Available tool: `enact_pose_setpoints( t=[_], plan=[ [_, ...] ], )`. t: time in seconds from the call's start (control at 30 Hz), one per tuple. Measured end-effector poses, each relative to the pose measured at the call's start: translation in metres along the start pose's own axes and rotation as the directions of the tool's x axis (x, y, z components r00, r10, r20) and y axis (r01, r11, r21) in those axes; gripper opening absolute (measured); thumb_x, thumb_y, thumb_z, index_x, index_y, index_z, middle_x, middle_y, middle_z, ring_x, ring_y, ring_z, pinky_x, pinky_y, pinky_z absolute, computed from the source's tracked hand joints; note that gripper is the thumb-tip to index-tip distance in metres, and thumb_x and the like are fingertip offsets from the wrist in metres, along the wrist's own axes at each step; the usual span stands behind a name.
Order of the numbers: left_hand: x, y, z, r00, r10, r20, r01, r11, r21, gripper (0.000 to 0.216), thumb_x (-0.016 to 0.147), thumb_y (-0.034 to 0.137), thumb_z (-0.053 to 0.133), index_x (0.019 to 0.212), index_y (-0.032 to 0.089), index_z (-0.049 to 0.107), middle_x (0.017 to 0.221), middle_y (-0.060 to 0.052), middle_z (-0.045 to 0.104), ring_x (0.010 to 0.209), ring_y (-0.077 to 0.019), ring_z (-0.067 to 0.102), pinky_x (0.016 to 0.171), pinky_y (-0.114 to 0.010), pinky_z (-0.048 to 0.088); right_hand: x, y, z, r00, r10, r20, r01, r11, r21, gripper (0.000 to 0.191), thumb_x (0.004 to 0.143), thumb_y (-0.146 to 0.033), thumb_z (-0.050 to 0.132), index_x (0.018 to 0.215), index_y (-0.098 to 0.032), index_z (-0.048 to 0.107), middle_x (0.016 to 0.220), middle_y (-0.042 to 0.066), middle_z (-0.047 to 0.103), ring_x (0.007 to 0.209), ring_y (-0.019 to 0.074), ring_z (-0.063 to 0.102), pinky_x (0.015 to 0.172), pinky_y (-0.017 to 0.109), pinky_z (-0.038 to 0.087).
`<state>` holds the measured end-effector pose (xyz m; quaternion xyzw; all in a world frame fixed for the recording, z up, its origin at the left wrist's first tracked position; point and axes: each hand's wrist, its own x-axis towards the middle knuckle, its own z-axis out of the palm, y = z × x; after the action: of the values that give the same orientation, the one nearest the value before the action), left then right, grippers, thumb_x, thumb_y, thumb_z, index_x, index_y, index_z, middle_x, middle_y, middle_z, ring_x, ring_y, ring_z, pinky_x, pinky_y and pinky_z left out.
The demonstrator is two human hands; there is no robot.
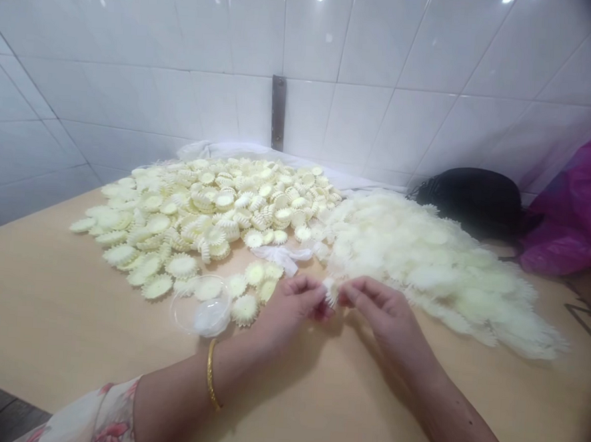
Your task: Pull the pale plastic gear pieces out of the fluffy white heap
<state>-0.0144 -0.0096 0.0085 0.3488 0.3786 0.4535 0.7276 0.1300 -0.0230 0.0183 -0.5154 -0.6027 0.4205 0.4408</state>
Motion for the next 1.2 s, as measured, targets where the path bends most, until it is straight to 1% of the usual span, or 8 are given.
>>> enact_pose_setpoints(
  t=[0.07,0.2,0.3,0.43,0.53,0.73,1.0,1.2],
  plan=[
    [-0.001,0.001,0.002,1.000,0.003,0.002,-0.003,1.000,-0.008,0.013,0.067,0.018,0.064,0.059,0.013,0.055,0.057,-0.004,0.057,0.057,-0.0122,0.054,0.059,-0.026,0.040,-0.001,0.000,0.001,0.998,-0.021,0.051,0.020,1.000,0.011,0.022,0.079,-0.036,0.053,0.071,-0.016,0.061,0.068,0.003,0.063,0.067,0.0168,0.059,0.063,0.027,0.046],
    [-0.006,0.003,0.008,1.000,-0.013,-0.023,0.011,0.998,-0.063,0.014,0.068,0.012,0.060,0.056,0.013,0.052,0.053,-0.003,0.054,0.054,-0.0111,0.051,0.057,-0.026,0.040,-0.003,0.000,0.005,0.999,-0.022,0.039,0.025,0.996,-0.080,0.019,0.080,-0.030,0.054,0.071,-0.016,0.063,0.072,0.005,0.066,0.072,0.0191,0.061,0.065,0.028,0.047],
    [-0.008,0.003,0.010,0.999,-0.017,-0.032,0.014,0.996,-0.092,0.015,0.067,0.012,0.061,0.056,0.014,0.051,0.053,-0.002,0.053,0.054,-0.0105,0.051,0.057,-0.025,0.041,-0.002,0.000,0.004,0.997,0.007,0.072,-0.003,0.998,-0.057,0.019,0.081,-0.029,0.051,0.075,-0.017,0.066,0.075,0.005,0.068,0.072,0.0189,0.062,0.064,0.028,0.047],
    [-0.006,0.003,0.007,1.000,0.008,0.006,-0.007,1.000,-0.013,0.016,0.066,0.016,0.063,0.055,0.014,0.052,0.054,-0.002,0.054,0.055,-0.0105,0.050,0.057,-0.025,0.040,0.000,0.000,0.001,0.989,0.045,0.143,-0.054,0.997,0.059,0.023,0.081,-0.032,0.051,0.078,-0.016,0.068,0.075,0.005,0.068,0.072,0.0190,0.062,0.067,0.030,0.048],
    [-0.005,0.003,0.005,0.999,0.029,0.016,-0.029,0.998,0.057,0.015,0.067,0.017,0.062,0.055,0.013,0.053,0.053,-0.002,0.054,0.055,-0.0108,0.050,0.057,-0.025,0.040,0.001,0.000,-0.001,0.986,0.056,0.157,-0.069,0.995,0.078,0.023,0.080,-0.033,0.053,0.078,-0.016,0.069,0.077,0.006,0.069,0.074,0.0196,0.062,0.070,0.031,0.047],
    [-0.004,0.003,0.003,0.999,0.022,0.029,-0.024,0.996,0.087,0.013,0.069,0.016,0.060,0.058,0.013,0.054,0.057,-0.003,0.056,0.056,-0.0112,0.052,0.059,-0.026,0.041,0.000,-0.001,-0.001,0.985,0.051,0.165,-0.067,0.993,0.093,0.021,0.081,-0.029,0.051,0.075,-0.016,0.066,0.073,0.004,0.067,0.073,0.0181,0.061,0.071,0.030,0.046],
    [-0.006,0.003,0.005,1.000,-0.010,0.012,0.009,0.998,0.059,0.014,0.072,0.015,0.057,0.059,0.014,0.052,0.057,-0.003,0.056,0.055,-0.0101,0.051,0.057,-0.024,0.040,0.000,0.008,0.005,0.997,-0.013,0.070,0.018,0.998,-0.059,0.021,0.084,-0.031,0.045,0.069,-0.019,0.052,0.067,0.000,0.061,0.063,0.0145,0.056,0.060,0.025,0.043],
    [-0.004,0.001,0.002,0.998,-0.001,0.060,-0.004,0.996,0.090,0.019,0.072,0.026,0.063,0.062,0.013,0.053,0.058,-0.003,0.057,0.054,-0.0097,0.052,0.056,-0.023,0.039,-0.003,0.007,0.010,0.992,-0.127,-0.018,0.115,0.944,-0.309,0.019,0.084,-0.027,0.043,0.069,-0.019,0.051,0.066,0.002,0.058,0.063,0.0158,0.053,0.059,0.027,0.041]
  ],
)
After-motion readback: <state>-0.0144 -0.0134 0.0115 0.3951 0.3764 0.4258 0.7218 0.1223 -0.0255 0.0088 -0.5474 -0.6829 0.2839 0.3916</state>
